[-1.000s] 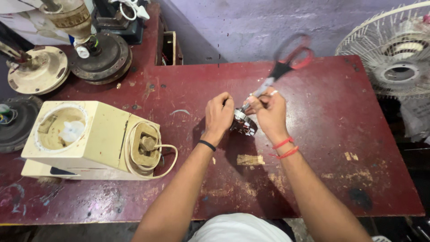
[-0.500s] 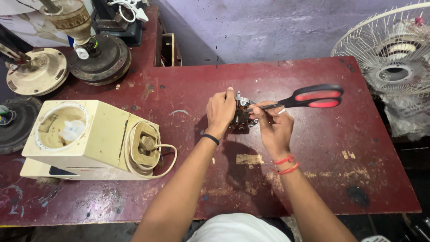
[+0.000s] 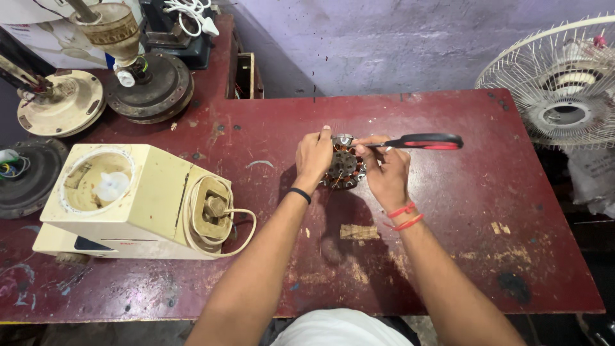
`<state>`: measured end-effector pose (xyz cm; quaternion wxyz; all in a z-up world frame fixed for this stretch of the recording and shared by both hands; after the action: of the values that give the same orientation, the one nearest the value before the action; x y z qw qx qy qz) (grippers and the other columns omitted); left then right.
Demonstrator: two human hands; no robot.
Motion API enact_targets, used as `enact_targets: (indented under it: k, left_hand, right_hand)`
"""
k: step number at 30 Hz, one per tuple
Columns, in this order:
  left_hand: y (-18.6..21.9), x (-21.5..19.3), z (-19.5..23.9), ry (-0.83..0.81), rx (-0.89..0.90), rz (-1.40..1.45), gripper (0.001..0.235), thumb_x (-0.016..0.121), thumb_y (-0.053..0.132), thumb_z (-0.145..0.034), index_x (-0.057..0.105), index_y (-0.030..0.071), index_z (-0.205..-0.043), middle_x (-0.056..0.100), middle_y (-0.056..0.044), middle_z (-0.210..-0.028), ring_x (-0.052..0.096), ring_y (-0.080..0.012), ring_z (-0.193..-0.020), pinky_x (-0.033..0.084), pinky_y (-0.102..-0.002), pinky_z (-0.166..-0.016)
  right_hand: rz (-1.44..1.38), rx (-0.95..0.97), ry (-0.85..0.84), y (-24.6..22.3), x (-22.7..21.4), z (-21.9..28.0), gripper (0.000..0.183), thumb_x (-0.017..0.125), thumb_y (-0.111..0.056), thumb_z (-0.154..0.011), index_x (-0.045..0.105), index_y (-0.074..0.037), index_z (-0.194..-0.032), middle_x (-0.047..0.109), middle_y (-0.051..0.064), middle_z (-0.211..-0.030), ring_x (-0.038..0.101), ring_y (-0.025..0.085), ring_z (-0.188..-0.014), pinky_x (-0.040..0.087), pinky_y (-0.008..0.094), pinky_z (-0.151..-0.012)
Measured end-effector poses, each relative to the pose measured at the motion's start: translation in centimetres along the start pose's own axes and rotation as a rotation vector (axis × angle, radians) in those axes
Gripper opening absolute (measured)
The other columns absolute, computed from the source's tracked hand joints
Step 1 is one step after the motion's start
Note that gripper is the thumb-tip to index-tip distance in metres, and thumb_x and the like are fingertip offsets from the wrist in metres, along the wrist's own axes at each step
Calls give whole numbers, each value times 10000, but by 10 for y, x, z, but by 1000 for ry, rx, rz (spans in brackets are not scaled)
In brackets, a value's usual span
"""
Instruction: The person manipulates a circular electrical component with copper windings on a workbench, using scissors to cut and adjust wires. The person repeatedly repositions the component and trims wire ends while working at a red workbench.
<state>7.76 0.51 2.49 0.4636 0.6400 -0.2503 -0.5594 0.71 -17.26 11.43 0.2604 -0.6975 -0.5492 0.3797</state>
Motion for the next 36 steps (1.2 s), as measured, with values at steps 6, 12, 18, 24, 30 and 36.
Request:
enact_targets:
  k: [6,12,18,24,30,36]
  left_hand:
    - [-2,0,-1,-42,20,19,563,466,481,-974,704,-11,-839,705,-259,-836,678,-439,-851,497,-497,-799]
    - [14,-3,7,-103,266,418,318,629,305,-932,790,42,-1013,797,-103,-875,726,-134,-824,558,-305,-776]
    - [15,2,9,-253,302,433,274,807,133,-805,788,44,-1063,799,-56,-944,729,-112,-852,578,-282,-810]
    - [13,3,9,-290,307,423,295,809,130,-813,777,44,-1094,795,-61,-962,721,-108,-870,577,-278,-831]
    - [8,7,8,-330,291,524,276,808,122,-836,776,29,-1093,782,-41,-975,695,-87,-877,575,-264,-827]
    - [-2,9,5,-318,299,505,275,816,128,-834,762,15,-1079,779,-37,-959,698,-85,-863,576,-261,-809]
  right_hand:
    - [20,-61,-51,-1,5,-10,65,675,-22,-1022,695,23,-1063,763,89,-1003,729,130,-892,587,264,-799]
    - [80,-84,-71,1,4,-14,34,686,-10,-1009,708,15,-1016,741,93,-972,720,146,-874,569,280,-790]
    - [32,-18,-78,20,4,-14,21,661,-14,-1026,669,4,-1034,743,103,-1004,720,177,-914,572,291,-829]
    - [48,-92,-46,25,6,-9,56,641,-19,-1050,587,-5,-1047,746,111,-1012,746,189,-956,595,308,-863]
    - [84,-189,-87,15,6,-10,62,643,-1,-1035,588,3,-1062,743,132,-1011,741,222,-933,584,323,-844]
    - [0,-131,-38,29,6,0,43,632,-34,-1058,600,-11,-1075,728,125,-1045,735,202,-969,590,318,-866]
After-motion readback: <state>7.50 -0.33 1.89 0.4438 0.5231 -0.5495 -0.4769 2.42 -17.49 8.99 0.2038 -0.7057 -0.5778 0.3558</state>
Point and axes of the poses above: each hand's wrist, its own z-axis away from the middle knuckle, its own x-axis out of the palm, y = z × x, the point moved 8 cm from there along -z, towards the middle knuckle
